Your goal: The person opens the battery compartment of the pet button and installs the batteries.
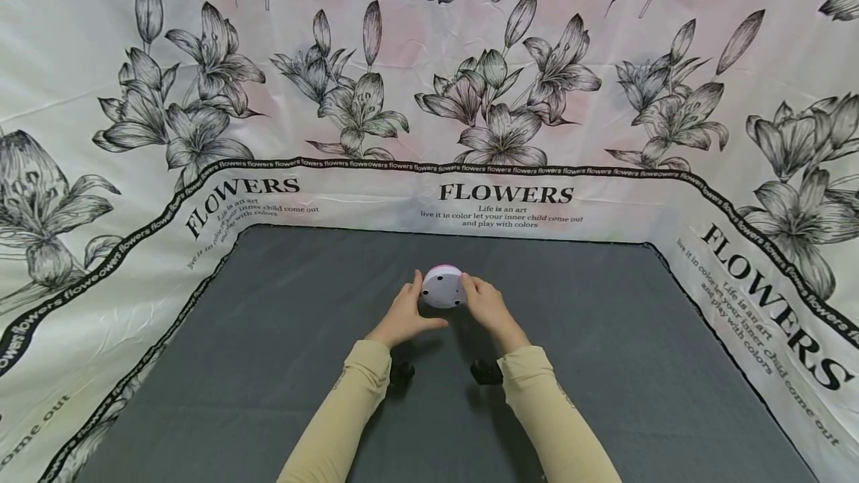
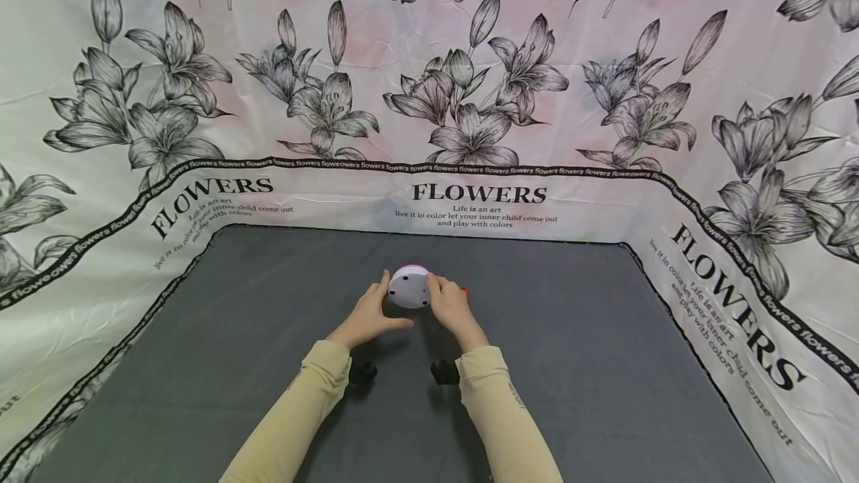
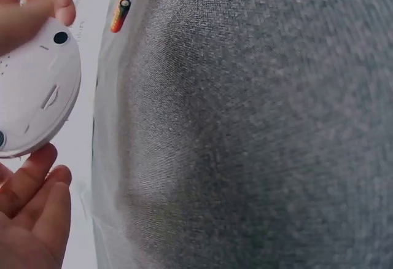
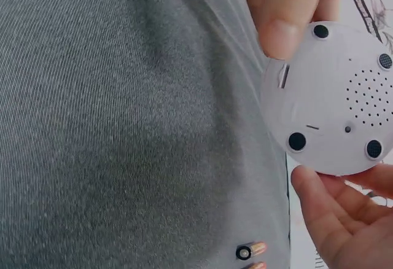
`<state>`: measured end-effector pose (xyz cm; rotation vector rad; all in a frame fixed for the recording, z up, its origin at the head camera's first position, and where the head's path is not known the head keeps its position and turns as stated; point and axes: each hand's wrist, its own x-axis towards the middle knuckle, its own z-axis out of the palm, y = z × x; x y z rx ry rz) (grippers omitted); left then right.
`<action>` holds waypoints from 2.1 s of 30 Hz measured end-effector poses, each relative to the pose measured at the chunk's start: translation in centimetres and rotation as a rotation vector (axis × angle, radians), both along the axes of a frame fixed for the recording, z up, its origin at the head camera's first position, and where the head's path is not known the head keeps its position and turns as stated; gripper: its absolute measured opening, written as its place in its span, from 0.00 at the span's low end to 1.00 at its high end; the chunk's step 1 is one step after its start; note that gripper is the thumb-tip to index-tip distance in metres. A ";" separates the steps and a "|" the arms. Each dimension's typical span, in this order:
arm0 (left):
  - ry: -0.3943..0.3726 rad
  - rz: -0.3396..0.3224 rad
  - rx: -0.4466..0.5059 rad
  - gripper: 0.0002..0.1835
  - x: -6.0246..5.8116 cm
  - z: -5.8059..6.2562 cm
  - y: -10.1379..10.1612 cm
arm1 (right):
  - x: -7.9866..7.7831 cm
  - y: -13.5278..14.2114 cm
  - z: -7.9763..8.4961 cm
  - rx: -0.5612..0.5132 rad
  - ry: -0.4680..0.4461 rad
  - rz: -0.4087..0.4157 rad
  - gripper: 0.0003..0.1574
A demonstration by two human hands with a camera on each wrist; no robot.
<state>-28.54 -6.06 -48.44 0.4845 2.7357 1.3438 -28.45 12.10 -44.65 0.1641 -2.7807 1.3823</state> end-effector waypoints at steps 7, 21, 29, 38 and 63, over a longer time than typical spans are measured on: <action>0.077 0.005 -0.053 0.66 -0.2 0.2 -0.2 | 0.5 0.3 -0.2 0.056 0.111 0.208 0.37; 0.216 0.020 -0.051 0.52 0.1 -0.4 -0.2 | 0.5 0.8 -1.4 0.198 0.134 0.220 0.69; 0.306 0.039 -0.049 0.52 0.4 -0.9 -0.2 | 0.7 1.0 -1.2 0.258 0.128 0.238 0.64; 0.188 -0.058 0.074 0.53 0.4 -1.6 0.0 | 0.5 1.5 -0.9 0.326 0.080 0.320 0.55; 0.063 -0.014 0.105 0.55 0.8 -2.5 -0.2 | 0.6 1.7 -2.2 0.307 0.031 0.342 0.52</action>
